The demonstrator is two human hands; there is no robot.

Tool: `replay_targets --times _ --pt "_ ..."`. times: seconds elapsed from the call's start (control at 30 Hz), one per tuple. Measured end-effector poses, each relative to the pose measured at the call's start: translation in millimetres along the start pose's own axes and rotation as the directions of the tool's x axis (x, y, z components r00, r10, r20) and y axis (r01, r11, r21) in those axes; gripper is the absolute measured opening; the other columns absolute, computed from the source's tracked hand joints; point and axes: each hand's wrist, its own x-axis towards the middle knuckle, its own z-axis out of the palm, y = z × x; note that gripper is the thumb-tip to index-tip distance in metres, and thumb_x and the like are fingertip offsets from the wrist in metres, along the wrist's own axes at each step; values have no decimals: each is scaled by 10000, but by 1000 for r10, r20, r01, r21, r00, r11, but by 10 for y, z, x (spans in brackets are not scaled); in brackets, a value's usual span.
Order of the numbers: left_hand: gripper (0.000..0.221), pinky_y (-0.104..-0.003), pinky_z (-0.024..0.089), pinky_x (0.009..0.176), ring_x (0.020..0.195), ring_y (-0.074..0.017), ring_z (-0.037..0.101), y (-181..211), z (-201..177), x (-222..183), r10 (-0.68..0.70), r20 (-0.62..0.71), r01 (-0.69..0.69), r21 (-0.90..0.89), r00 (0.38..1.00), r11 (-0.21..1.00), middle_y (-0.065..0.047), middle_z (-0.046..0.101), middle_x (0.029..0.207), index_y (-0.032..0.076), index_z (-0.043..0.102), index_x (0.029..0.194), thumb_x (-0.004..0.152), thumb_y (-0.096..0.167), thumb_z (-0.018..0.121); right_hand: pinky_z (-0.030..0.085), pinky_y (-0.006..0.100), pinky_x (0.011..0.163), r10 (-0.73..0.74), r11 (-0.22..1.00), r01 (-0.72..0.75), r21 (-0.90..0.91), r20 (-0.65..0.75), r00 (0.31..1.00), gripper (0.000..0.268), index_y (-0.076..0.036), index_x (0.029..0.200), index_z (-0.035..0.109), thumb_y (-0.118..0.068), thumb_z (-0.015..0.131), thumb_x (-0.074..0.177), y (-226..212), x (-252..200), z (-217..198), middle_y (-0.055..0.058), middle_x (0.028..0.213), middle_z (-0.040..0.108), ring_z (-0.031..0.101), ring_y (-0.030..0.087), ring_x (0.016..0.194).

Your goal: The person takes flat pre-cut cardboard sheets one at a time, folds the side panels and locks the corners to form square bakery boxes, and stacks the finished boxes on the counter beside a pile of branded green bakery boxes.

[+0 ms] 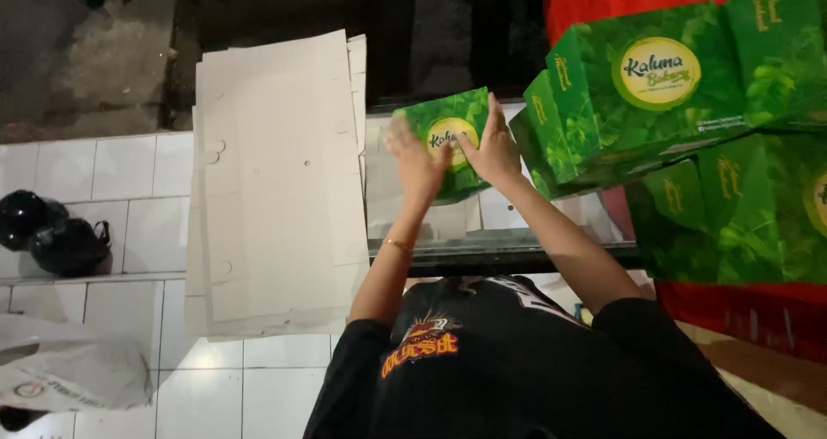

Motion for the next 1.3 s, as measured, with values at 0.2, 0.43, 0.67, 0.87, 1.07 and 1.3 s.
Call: replay_targets --times 0.2,0.43,0.67,0.87,1.07,1.3 --pt "742 -393 557 992 1154 -295 684 -499 34 -272 -154 274 308 -714 949 629 -188 690 1302 -13 440 1509 916 274 781 289 349 1196 144 698 -288 656 265 953 810 -48 1629 267 -399 616 988 905 -169 312 172 1659 380 349 278 1516" --pt "769 -373 527 985 1190 -248 604 -32 -698 -1052 -189 467 504 -805 864 312 -164 603 1389 53 327 1603 951 210 704 213 361 1237 137 700 -194 687 137 981 766 22 1605 287 -407 553 1029 587 -1499 -35 187 1649 367 318 287 1528" --pt "928 -411 198 1270 1556 -305 221 365 -1036 -1499 256 471 363 -854 844 372 -193 136 1723 100 -63 1668 1009 114 590 387 369 1133 309 667 -238 706 29 951 729 -1 1570 343 -249 635 949 737 -2639 -412 181 1495 494 486 263 1344" --pt "1072 -400 88 1293 1613 -304 45 539 -1044 -1422 555 600 336 -793 577 508 -207 -82 1750 117 -312 1594 1019 86 592 325 344 1196 292 660 -36 750 -212 933 757 -22 1621 333 -156 564 913 313 -2854 -1105 136 1564 482 455 228 1420" --pt "1135 -409 42 1299 1630 -311 -29 471 -952 -1488 665 568 327 -823 486 464 -226 -143 1752 118 -380 1561 1015 75 614 293 336 1204 334 738 -65 672 -279 900 766 -7 1619 333 -138 583 907 368 -3088 -1009 140 1588 452 424 234 1446" --pt "1184 -421 -53 1299 1601 -329 -199 552 -747 -1551 736 566 267 -824 371 500 -259 -310 1699 39 -416 1515 1016 180 648 318 327 1204 482 762 -219 609 -309 819 677 -3 1562 447 -132 567 908 655 -3422 -1057 126 1547 535 485 233 1425"
